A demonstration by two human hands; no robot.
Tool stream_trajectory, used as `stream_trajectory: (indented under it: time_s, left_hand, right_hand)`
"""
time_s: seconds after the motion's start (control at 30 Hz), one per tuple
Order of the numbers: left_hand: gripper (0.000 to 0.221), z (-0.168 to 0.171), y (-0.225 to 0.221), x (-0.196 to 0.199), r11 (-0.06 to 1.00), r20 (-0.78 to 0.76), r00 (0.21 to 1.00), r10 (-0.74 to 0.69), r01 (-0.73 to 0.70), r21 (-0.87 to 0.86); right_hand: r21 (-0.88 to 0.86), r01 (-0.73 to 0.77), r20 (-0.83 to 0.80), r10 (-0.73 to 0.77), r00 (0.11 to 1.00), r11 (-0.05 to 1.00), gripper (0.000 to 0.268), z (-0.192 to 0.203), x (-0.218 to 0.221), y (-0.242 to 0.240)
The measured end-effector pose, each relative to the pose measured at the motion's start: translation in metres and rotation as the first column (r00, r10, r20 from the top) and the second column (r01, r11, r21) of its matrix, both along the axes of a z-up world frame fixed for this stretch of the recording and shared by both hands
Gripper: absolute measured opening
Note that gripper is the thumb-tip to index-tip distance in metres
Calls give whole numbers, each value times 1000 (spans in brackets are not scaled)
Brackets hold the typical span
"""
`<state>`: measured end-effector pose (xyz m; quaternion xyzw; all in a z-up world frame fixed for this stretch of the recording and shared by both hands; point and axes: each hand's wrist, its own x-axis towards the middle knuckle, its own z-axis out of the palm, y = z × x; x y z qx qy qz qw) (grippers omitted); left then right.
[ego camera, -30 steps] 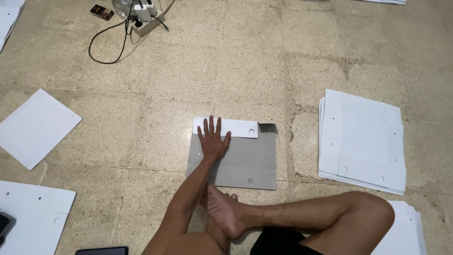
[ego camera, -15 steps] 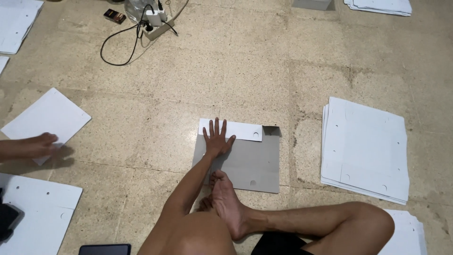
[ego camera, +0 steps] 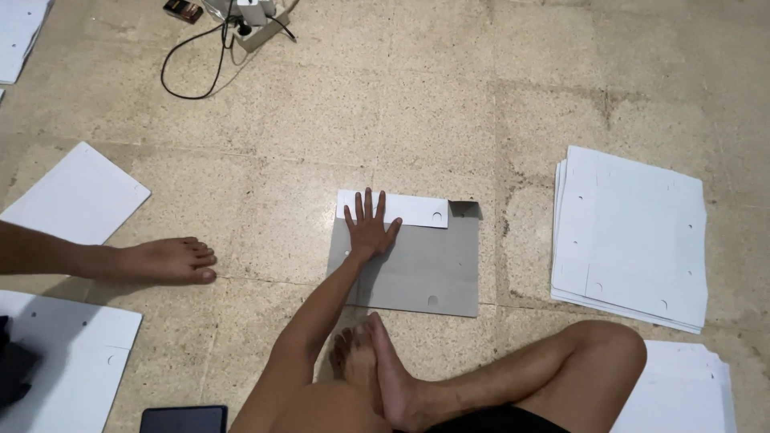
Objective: Assembling a small cardboard box by folding sides and tucking in flaps while sitting on the floor.
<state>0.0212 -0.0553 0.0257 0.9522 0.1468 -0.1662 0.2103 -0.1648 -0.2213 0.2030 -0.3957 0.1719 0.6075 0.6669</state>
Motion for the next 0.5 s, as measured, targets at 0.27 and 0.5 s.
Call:
stream_trajectory:
  time_s: [0.27,0.5]
  left_hand:
    - [78,-7,0,0,1000,44,999,5,-6,24]
    - [79,-10,0,-1,1000,46,999,8,-9,19]
  right_hand:
    - [-219,898,967,-40,253,382,42,-30,11,-222]
    - [65,907,890,387,-241,415,30,-85,172,-182]
